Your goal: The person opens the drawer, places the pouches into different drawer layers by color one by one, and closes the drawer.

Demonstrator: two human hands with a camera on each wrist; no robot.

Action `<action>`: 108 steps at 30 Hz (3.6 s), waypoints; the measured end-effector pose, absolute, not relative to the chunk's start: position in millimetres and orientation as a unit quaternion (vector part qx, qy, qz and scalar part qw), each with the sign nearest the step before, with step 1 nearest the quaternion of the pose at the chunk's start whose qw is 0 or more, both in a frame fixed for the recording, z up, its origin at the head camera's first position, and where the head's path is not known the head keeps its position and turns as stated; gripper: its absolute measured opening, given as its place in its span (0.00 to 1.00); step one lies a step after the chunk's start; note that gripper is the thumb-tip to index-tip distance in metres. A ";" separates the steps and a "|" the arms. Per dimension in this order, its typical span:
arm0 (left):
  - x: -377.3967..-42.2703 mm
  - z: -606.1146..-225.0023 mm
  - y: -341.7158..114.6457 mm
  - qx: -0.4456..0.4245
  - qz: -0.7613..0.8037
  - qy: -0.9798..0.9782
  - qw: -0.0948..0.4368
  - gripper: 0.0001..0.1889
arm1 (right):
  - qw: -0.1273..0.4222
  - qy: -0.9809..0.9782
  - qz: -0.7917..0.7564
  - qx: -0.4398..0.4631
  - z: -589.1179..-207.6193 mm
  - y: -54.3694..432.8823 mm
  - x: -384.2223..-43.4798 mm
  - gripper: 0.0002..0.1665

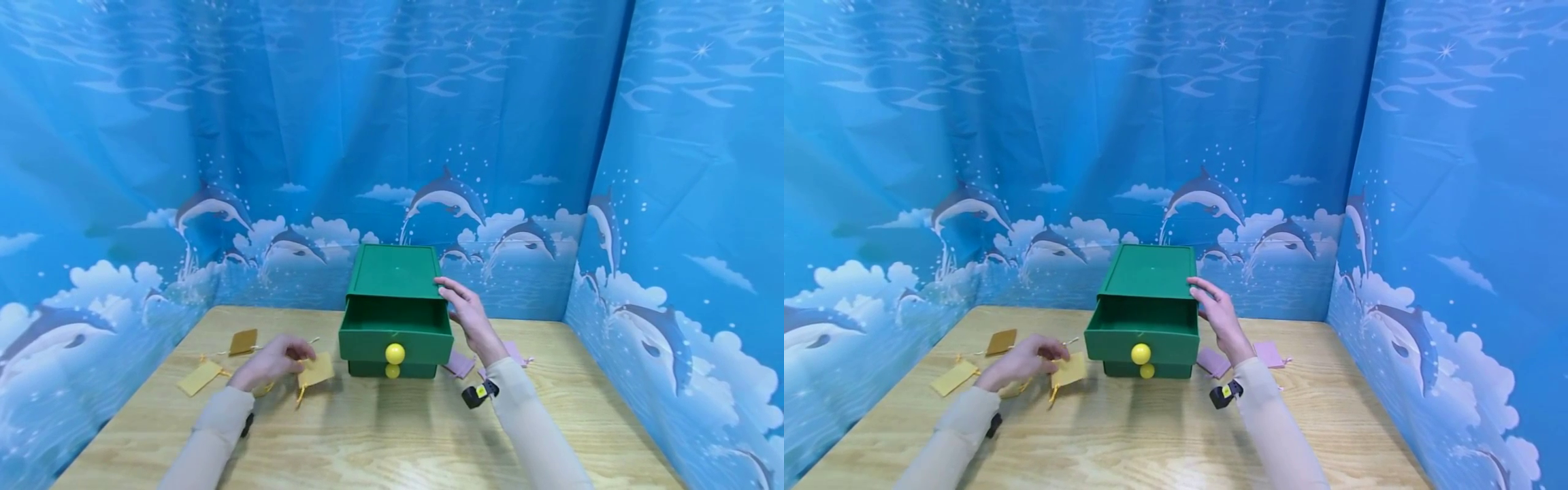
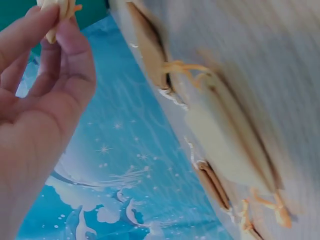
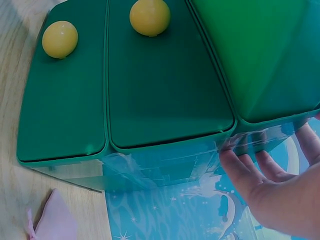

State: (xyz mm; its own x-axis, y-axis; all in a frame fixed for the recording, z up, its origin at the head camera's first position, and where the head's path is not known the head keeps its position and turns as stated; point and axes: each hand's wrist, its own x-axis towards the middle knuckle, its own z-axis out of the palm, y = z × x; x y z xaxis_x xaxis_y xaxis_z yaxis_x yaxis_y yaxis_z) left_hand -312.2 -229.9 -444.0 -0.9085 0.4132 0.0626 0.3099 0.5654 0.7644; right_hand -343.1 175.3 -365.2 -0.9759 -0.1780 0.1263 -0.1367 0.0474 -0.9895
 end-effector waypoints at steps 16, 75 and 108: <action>-307.6 -414.9 -221.3 0.100 0.440 0.884 -0.120 0.12 | 0.002 0.728 -0.677 -0.107 -365.1 175.2 -341.5 0.27; -282.6 -328.9 -116.6 0.251 0.602 0.720 -0.236 0.08 | 0.020 0.722 -0.684 -0.102 -362.7 175.7 -343.1 0.27; -280.4 -305.7 -66.6 0.284 0.417 0.855 -0.121 0.08 | 0.023 0.732 -0.672 -0.110 -346.1 170.7 -320.2 0.27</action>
State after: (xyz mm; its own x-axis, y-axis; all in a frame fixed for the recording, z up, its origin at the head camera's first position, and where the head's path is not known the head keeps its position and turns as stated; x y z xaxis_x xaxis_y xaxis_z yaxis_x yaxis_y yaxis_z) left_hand -280.4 -66.6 -305.7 -0.8098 0.3843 0.4433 0.5859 0.4913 0.6444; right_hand -320.2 170.7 -346.1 -0.9745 -0.1927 0.1145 -0.1304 0.0720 -0.9888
